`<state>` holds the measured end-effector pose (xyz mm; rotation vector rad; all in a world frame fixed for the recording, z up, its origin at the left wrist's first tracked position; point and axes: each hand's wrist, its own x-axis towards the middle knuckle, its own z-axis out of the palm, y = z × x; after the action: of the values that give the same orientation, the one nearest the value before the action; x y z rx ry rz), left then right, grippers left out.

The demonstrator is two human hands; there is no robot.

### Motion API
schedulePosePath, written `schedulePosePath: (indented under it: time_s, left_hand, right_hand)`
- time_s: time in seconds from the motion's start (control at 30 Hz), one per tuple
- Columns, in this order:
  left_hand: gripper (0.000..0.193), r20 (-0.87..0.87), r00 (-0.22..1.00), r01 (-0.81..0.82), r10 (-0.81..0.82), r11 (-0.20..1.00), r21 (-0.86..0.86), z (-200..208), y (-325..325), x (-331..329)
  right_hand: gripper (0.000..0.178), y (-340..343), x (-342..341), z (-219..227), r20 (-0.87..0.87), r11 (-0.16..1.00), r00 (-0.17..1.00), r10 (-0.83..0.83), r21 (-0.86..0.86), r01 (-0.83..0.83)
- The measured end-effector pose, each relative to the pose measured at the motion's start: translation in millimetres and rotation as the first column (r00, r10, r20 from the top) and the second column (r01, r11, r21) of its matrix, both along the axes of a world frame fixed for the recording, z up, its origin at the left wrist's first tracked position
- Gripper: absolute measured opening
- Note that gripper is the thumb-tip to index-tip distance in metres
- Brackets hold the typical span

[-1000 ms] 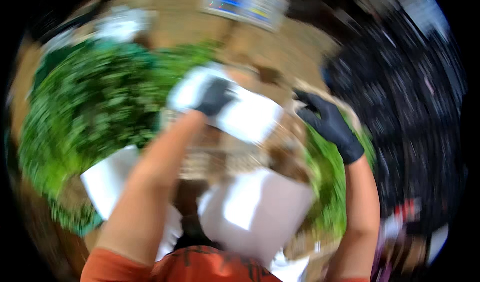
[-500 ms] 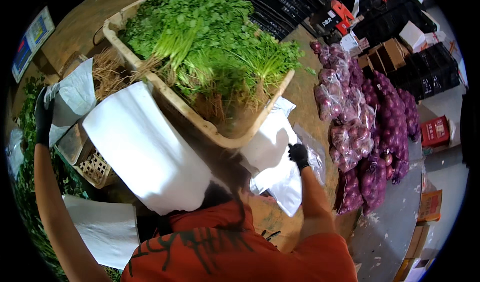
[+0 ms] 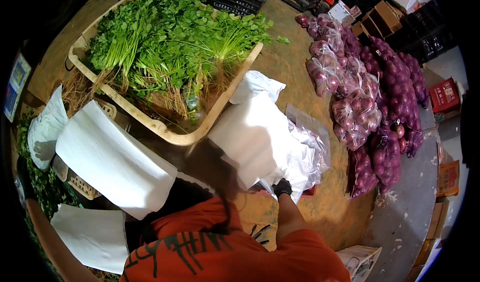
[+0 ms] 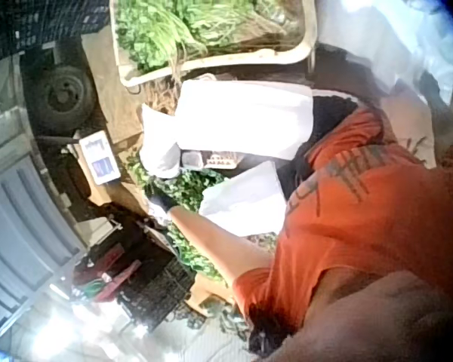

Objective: The person sorts bunches of leafy green vegetables from a large pile into a white plastic crate. They wear black gloves and handle the greens by hand, occasionally placing them into a clear plastic bag before arranging them in the crate. The process involves repetitive picking, shaking, and placing of the vegetables.

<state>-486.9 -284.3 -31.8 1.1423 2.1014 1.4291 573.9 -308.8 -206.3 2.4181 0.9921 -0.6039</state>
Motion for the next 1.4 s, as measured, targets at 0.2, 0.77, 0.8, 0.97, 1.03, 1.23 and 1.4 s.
schedulePosePath:
  time_s: [0.2, 0.77, 0.8, 0.97, 1.03, 1.23, 1.4]
  left_hand:
    - [0.039, 0.039, 0.997, 0.061, -0.062, 0.998, 0.015, 3, 28, 29]
    - [0.04, -0.12, 0.989, 0.067, -0.088, 0.983, -0.171, 18, 41, 116]
    - [0.04, -0.082, 0.995, 0.049, -0.062, 0.987, -0.151, 20, 34, 115]
    - [0.041, -0.004, 0.99, 0.137, -0.138, 0.984, -0.112, 27, 23, 79]
    - [0.044, -0.074, 0.972, 0.217, -0.222, 0.973, -0.074, 26, 27, 75]
    - [0.046, -0.041, 0.928, 0.373, -0.371, 0.925, 0.068, 47, 61, 141]
    - [0.044, -0.046, 0.945, 0.32, -0.323, 0.945, -0.074, 41, 64, 166]
  right_hand:
    - [0.023, -20, 116, -40, 0.025, 0.946, 0.963, 0.269, 0.182, -0.269]
    - [0.02, -51, 58, -46, -0.053, 0.822, 0.821, 0.568, -0.022, -0.57]
    - [0.017, -51, 72, -45, -0.059, 0.599, 0.604, 0.795, -0.084, -0.797]
    - [0.015, 50, 128, 132, -0.153, 0.644, 0.969, 0.194, 0.765, -0.009]
    - [0.015, 67, 112, 235, -0.4, 0.169, 0.864, 0.306, 0.916, 0.364]
    - [0.024, 83, 108, 223, -0.638, -0.031, 0.692, 0.339, 0.727, 0.686]
    - [0.094, -20, 122, -67, 0.61, 0.725, 0.785, 0.108, 0.491, -0.482]
